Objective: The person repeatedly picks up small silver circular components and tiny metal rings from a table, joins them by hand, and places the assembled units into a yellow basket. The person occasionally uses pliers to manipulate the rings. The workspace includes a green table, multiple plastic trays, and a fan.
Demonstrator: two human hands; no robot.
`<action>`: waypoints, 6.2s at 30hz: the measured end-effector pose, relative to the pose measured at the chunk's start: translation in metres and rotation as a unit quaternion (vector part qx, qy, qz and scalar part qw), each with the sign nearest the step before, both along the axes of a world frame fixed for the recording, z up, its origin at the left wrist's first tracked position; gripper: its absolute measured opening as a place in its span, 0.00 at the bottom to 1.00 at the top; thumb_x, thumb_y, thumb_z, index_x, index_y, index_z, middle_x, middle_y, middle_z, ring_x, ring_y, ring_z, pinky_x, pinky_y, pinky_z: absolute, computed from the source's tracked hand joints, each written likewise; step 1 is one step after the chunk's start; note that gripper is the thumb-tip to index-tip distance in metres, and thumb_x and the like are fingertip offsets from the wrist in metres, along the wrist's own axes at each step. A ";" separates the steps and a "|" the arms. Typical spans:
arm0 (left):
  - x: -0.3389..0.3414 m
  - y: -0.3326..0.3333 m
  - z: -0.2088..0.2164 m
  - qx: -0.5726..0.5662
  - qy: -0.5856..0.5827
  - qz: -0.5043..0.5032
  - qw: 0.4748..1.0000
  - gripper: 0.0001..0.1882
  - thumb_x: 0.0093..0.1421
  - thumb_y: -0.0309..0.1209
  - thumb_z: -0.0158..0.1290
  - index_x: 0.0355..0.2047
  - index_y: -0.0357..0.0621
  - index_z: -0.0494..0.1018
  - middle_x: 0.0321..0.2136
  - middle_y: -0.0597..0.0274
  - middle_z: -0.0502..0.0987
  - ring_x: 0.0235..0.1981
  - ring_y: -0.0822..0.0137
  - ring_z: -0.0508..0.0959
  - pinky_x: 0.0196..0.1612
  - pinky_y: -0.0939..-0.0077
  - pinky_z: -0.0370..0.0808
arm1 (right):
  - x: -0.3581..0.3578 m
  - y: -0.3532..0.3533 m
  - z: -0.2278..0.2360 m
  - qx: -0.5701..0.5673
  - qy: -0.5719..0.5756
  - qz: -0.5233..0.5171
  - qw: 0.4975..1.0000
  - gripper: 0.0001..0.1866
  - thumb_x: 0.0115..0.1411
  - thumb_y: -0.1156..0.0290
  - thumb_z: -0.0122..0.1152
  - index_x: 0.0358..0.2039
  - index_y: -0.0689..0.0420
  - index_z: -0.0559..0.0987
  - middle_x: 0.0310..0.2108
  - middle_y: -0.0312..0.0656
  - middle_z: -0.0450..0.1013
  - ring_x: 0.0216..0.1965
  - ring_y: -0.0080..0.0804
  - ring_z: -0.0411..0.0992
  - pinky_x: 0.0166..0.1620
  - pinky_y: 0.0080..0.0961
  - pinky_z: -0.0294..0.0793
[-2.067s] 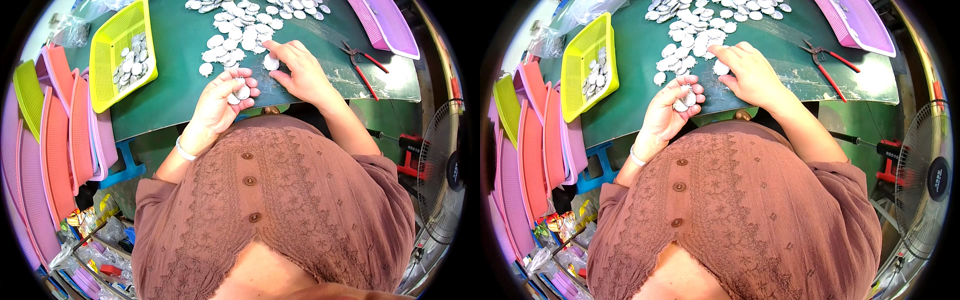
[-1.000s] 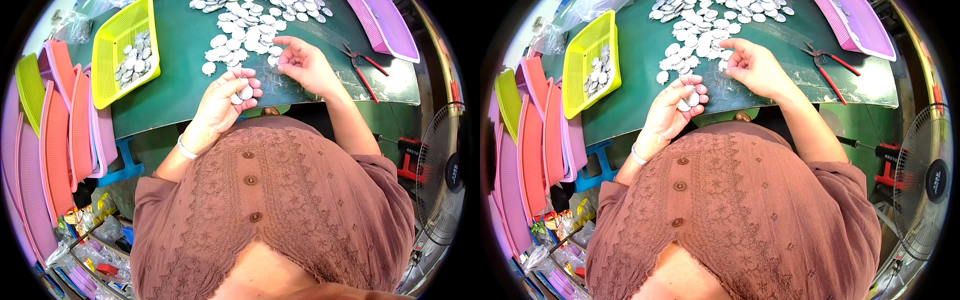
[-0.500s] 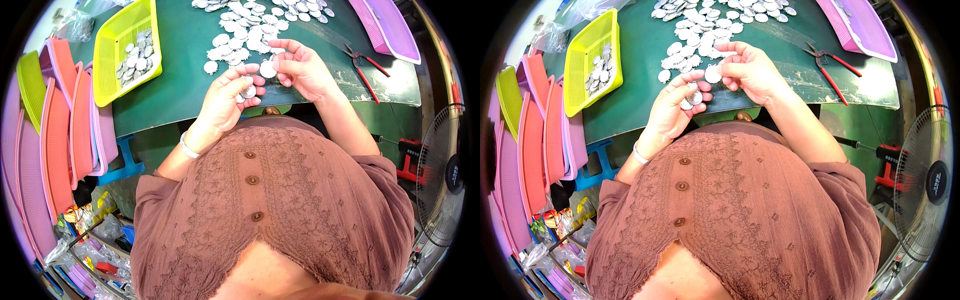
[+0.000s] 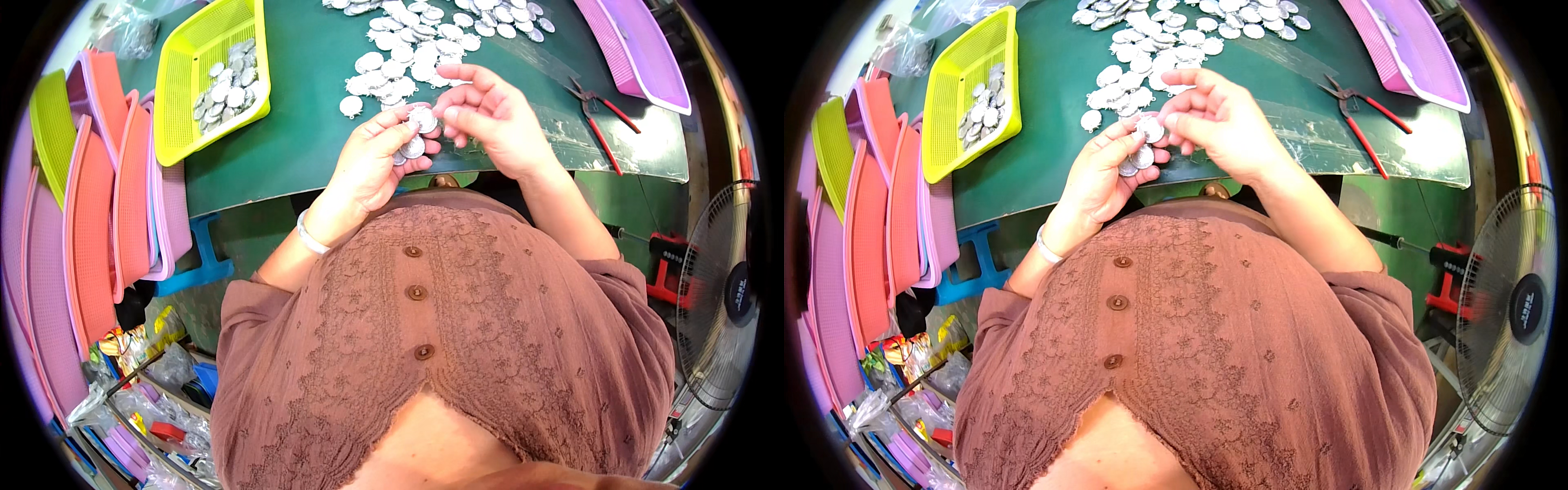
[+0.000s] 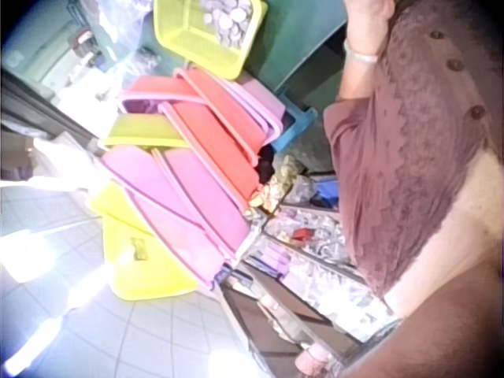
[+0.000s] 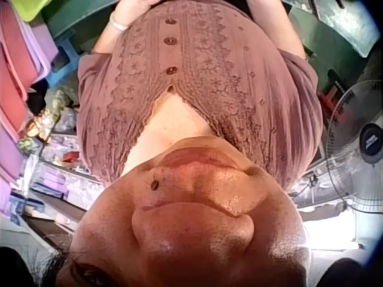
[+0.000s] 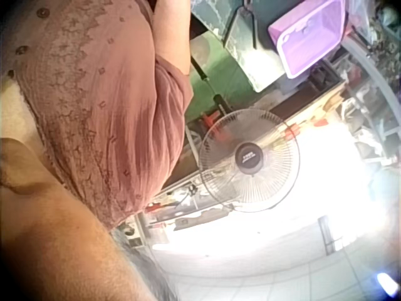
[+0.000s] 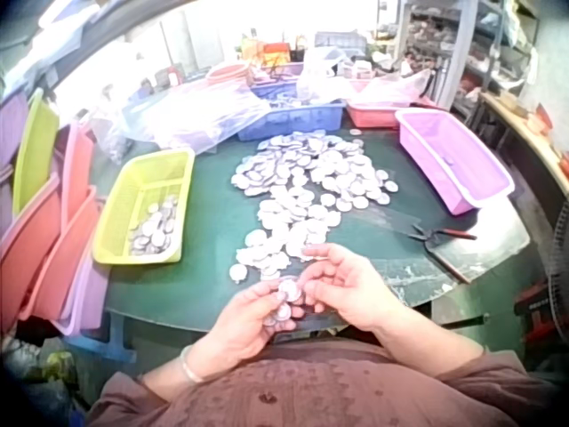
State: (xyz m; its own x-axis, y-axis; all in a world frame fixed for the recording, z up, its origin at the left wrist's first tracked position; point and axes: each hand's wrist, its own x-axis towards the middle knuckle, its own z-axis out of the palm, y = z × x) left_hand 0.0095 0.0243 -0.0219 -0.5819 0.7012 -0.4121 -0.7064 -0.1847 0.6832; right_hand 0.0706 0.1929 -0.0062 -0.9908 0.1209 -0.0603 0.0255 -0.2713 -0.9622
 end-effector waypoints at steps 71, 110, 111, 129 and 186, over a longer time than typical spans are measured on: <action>-0.006 -0.003 -0.001 0.040 -0.059 -0.106 0.992 0.15 0.60 0.39 0.47 0.37 0.39 0.70 0.28 0.62 0.73 0.26 0.70 0.74 0.23 0.83 0.69 | -0.006 0.001 -0.006 0.018 -0.040 0.038 0.998 0.21 0.55 0.77 0.52 0.51 0.62 0.66 0.31 0.37 0.74 0.26 0.14 0.67 0.30 0.12 0.66; 0.001 0.001 0.000 -0.016 -0.003 -0.022 1.000 0.12 0.55 0.29 0.53 0.40 0.44 0.68 0.33 0.63 0.75 0.31 0.72 0.75 0.29 0.82 0.73 | -0.002 0.029 -0.016 0.555 0.081 -0.053 0.826 0.28 0.44 0.77 0.61 0.49 0.54 0.68 0.36 0.36 0.73 0.39 0.36 0.66 0.43 0.30 0.68; 0.002 0.001 0.000 -0.021 0.004 -0.021 1.000 0.12 0.55 0.29 0.53 0.40 0.44 0.68 0.33 0.63 0.75 0.31 0.72 0.75 0.29 0.82 0.73 | -0.002 0.029 -0.016 0.556 0.083 -0.053 0.825 0.28 0.44 0.77 0.61 0.49 0.54 0.68 0.36 0.36 0.74 0.39 0.36 0.66 0.43 0.30 0.68; -0.002 -0.005 -0.004 0.062 -0.034 -0.005 0.998 0.06 0.54 0.25 0.50 0.32 0.44 0.67 0.40 0.52 0.73 0.35 0.64 0.75 0.31 0.77 0.74 | -0.003 0.031 -0.018 0.530 0.102 -0.041 0.841 0.28 0.46 0.78 0.59 0.51 0.53 0.67 0.34 0.35 0.73 0.38 0.35 0.66 0.43 0.29 0.67; -0.035 -0.033 0.037 0.068 0.087 0.053 0.992 0.07 0.60 0.31 0.46 0.34 0.41 0.67 0.28 0.56 0.74 0.28 0.66 0.76 0.19 0.83 0.68 | -0.009 0.023 -0.023 0.347 0.126 -0.066 0.927 0.19 0.53 0.77 0.56 0.47 0.60 0.71 0.40 0.39 0.73 0.38 0.22 0.69 0.41 0.20 0.68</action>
